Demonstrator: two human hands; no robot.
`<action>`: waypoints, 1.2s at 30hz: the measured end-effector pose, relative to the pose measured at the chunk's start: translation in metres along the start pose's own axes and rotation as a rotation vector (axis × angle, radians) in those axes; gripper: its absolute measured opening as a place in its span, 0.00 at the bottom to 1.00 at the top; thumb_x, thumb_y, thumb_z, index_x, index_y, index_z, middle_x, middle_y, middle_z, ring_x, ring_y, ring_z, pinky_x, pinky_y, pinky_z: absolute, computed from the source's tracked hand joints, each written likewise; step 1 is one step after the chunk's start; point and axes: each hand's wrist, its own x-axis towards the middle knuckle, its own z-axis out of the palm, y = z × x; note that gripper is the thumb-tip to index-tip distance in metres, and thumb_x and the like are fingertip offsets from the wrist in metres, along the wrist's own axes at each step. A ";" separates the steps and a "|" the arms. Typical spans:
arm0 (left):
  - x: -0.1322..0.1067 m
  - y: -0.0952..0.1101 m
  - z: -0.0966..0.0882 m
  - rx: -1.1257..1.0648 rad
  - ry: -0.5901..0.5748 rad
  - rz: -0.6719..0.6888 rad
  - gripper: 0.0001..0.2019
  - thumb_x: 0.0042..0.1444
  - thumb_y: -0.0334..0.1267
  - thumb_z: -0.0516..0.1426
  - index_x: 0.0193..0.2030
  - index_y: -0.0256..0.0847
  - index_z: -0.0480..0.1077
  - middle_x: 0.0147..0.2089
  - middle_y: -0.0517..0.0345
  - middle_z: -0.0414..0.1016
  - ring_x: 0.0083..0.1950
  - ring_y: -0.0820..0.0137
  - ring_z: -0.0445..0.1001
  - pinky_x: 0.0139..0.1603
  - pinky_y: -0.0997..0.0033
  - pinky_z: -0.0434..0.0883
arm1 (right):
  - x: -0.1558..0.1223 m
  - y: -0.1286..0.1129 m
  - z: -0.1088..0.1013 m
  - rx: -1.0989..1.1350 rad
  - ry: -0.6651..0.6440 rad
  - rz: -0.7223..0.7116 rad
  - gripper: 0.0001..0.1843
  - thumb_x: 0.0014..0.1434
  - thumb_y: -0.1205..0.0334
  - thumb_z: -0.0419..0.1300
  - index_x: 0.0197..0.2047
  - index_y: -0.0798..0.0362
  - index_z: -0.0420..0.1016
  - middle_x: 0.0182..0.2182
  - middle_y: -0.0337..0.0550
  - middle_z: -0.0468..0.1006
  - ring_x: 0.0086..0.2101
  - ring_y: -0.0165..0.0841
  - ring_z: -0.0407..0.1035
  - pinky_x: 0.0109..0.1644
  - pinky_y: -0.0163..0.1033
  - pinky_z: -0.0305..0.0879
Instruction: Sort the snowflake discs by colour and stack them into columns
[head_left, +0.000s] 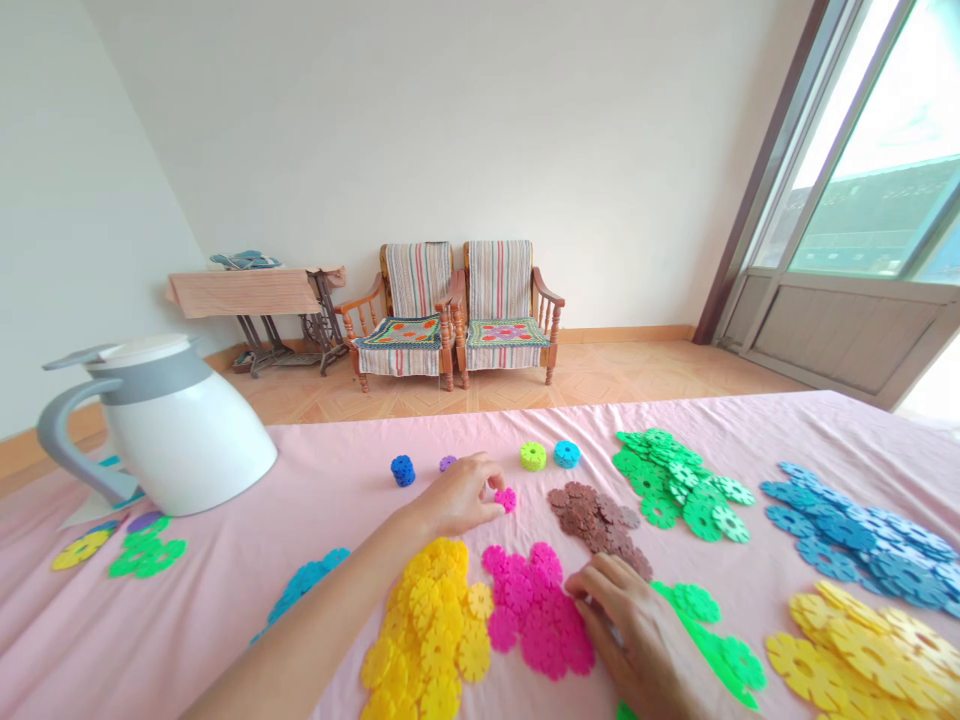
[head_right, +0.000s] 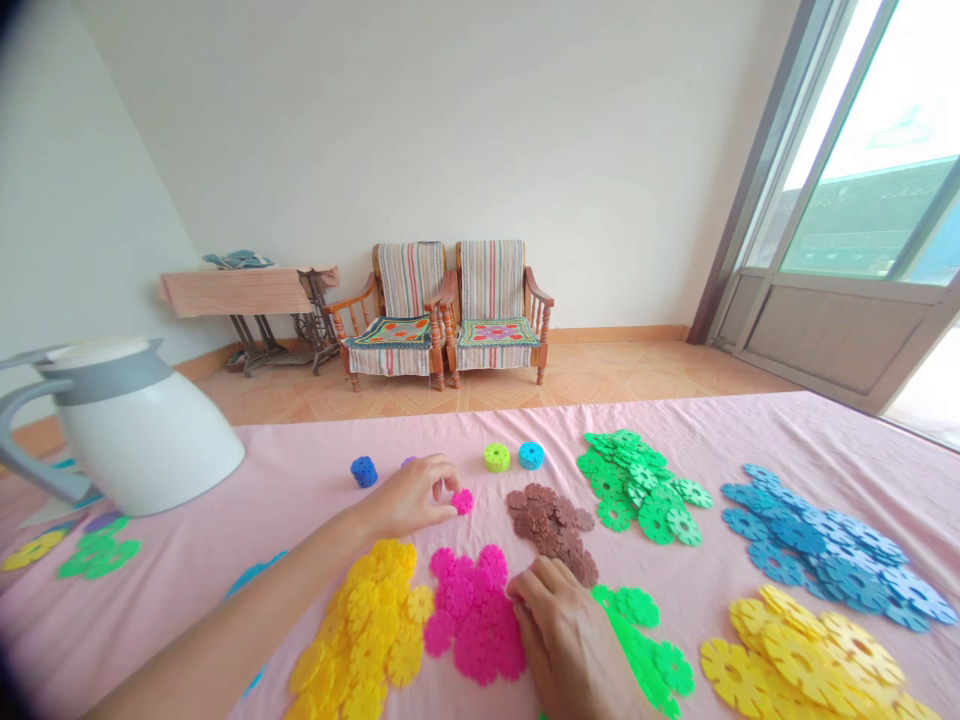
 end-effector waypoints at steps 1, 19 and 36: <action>-0.004 0.002 -0.002 -0.007 -0.034 0.019 0.06 0.44 0.32 0.60 0.32 0.39 0.71 0.33 0.59 0.70 0.35 0.69 0.70 0.36 0.74 0.64 | 0.000 0.000 0.000 0.003 0.008 -0.003 0.14 0.65 0.63 0.44 0.35 0.50 0.70 0.32 0.41 0.71 0.34 0.33 0.67 0.37 0.37 0.62; -0.033 0.017 0.003 -0.001 -0.175 0.115 0.08 0.40 0.29 0.59 0.30 0.39 0.68 0.33 0.59 0.70 0.34 0.69 0.69 0.35 0.75 0.65 | -0.001 0.000 0.000 0.016 -0.010 0.001 0.13 0.66 0.63 0.44 0.36 0.50 0.69 0.33 0.41 0.71 0.35 0.33 0.67 0.38 0.37 0.61; 0.010 -0.005 0.014 -0.032 0.076 -0.056 0.08 0.43 0.33 0.60 0.33 0.38 0.72 0.34 0.57 0.70 0.33 0.69 0.69 0.33 0.74 0.64 | 0.000 0.000 0.001 0.015 -0.045 0.018 0.14 0.66 0.62 0.43 0.36 0.50 0.68 0.33 0.42 0.70 0.36 0.33 0.66 0.38 0.38 0.60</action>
